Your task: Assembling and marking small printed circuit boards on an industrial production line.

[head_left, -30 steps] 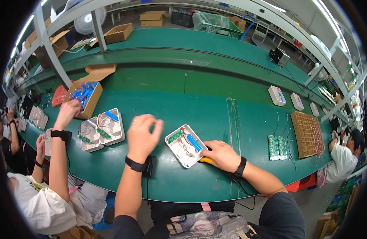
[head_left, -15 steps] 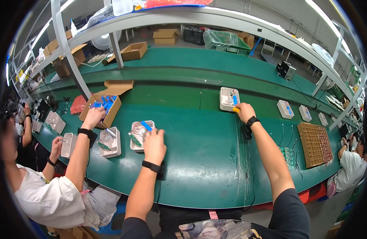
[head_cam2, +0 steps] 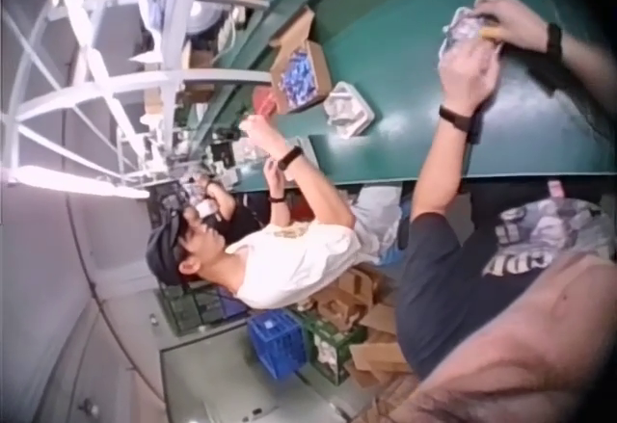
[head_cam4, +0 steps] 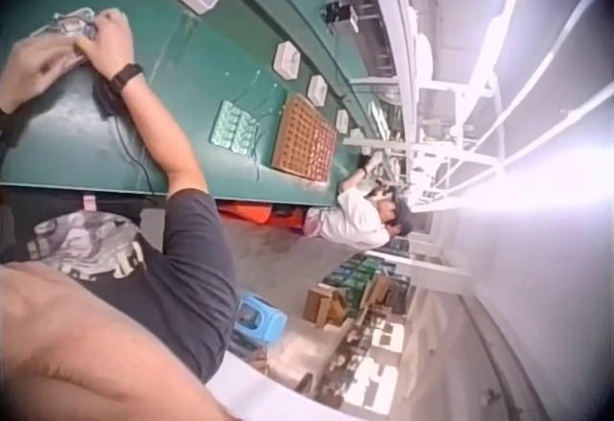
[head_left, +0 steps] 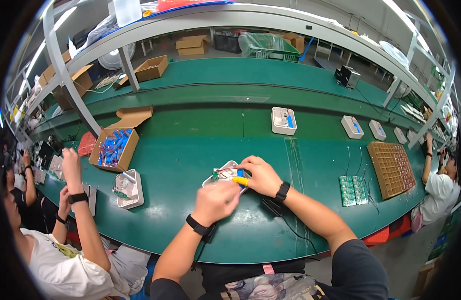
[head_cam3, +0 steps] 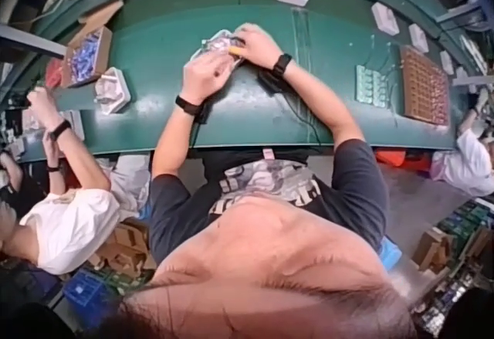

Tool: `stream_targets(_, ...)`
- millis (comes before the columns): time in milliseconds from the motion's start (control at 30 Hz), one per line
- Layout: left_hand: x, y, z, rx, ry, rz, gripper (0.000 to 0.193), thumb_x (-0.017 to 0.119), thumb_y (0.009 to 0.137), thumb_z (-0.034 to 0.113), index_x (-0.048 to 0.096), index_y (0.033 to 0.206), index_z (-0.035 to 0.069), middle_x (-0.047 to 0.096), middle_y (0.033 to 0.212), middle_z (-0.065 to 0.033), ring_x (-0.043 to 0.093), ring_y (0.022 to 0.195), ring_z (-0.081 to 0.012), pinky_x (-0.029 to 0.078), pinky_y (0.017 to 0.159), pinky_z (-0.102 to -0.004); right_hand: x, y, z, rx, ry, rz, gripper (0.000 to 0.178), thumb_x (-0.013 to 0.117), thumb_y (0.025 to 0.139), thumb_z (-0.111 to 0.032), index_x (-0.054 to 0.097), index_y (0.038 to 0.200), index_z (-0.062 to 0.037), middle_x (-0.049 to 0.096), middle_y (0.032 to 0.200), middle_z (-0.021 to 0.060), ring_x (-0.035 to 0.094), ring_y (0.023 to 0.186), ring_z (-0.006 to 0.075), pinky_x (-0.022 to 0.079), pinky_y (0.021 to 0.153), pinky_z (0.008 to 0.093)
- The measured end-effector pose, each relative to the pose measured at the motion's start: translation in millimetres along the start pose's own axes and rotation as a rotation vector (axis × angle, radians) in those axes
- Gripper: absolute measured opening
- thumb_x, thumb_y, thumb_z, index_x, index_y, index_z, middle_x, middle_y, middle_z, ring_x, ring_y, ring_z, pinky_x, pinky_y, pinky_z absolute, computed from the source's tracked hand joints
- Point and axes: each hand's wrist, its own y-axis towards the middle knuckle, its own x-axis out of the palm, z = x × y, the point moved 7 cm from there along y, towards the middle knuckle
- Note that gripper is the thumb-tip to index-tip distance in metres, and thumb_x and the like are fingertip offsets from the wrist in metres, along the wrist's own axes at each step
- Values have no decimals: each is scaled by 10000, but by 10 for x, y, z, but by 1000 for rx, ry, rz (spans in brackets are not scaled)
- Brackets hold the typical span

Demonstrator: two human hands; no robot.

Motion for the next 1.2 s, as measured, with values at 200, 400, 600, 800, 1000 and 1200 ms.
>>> stream_targets(200, -171, -75, -448, -327, 287, 67, 189, 821, 833, 86, 752, 1008, 63, 751, 1047, -78, 714, 934, -324, 587, 807, -432, 85, -134, 114, 201, 97, -115, 390, 820, 917, -252, 742, 1247, -59, 707, 1191, 116, 688, 1053, 294, 560, 897, 403)
stream_targets(400, -122, -111, -412, -212, 109, 175, 226, 832, 840, 125, 783, 1054, 68, 752, 933, -83, 681, 958, -281, 573, 814, -394, -63, -125, 32, 60, 292, -113, 306, 771, 954, -154, 744, 1249, -76, 715, 1161, 118, 699, 1034, 295, 567, 873, 376)
stream_targets(600, -62, -103, -569, -370, -116, 205, 285, 821, 878, 84, 790, 1159, 43, 755, 906, -90, 719, 879, -202, 566, 834, -349, -173, 80, 363, 79, 220, -154, 290, 737, 950, -88, 746, 1240, -103, 706, 1215, 120, 673, 1137, 319, 560, 925, 384)
stream_targets(800, 123, -211, -822, -571, -428, 118, 288, 779, 931, 60, 767, 1216, 15, 753, 858, -39, 693, 854, -102, 546, 836, -285, -35, 5, 244, -141, 32, -159, 294, 756, 926, -95, 754, 1219, -120, 694, 1254, 89, 655, 1175, 310, 543, 995, 405)
stream_targets(1000, 270, -256, -848, -693, -715, 41, 314, 757, 962, 53, 731, 1269, -10, 729, 862, 31, 647, 854, -40, 526, 830, -245, 27, -70, -79, -343, 122, -101, 307, 769, 884, -104, 763, 1188, -146, 685, 1273, 71, 623, 1234, 302, 496, 1071, 449)
stream_targets(1200, 149, -197, -782, -589, -598, 64, 362, 773, 940, 105, 716, 1275, -20, 750, 852, -32, 681, 824, -112, 544, 857, -295, 70, -131, -194, -503, -45, -47, 238, 817, 857, -137, 763, 1086, -98, 705, 1251, 82, 688, 1125, 290, 562, 980, 417)
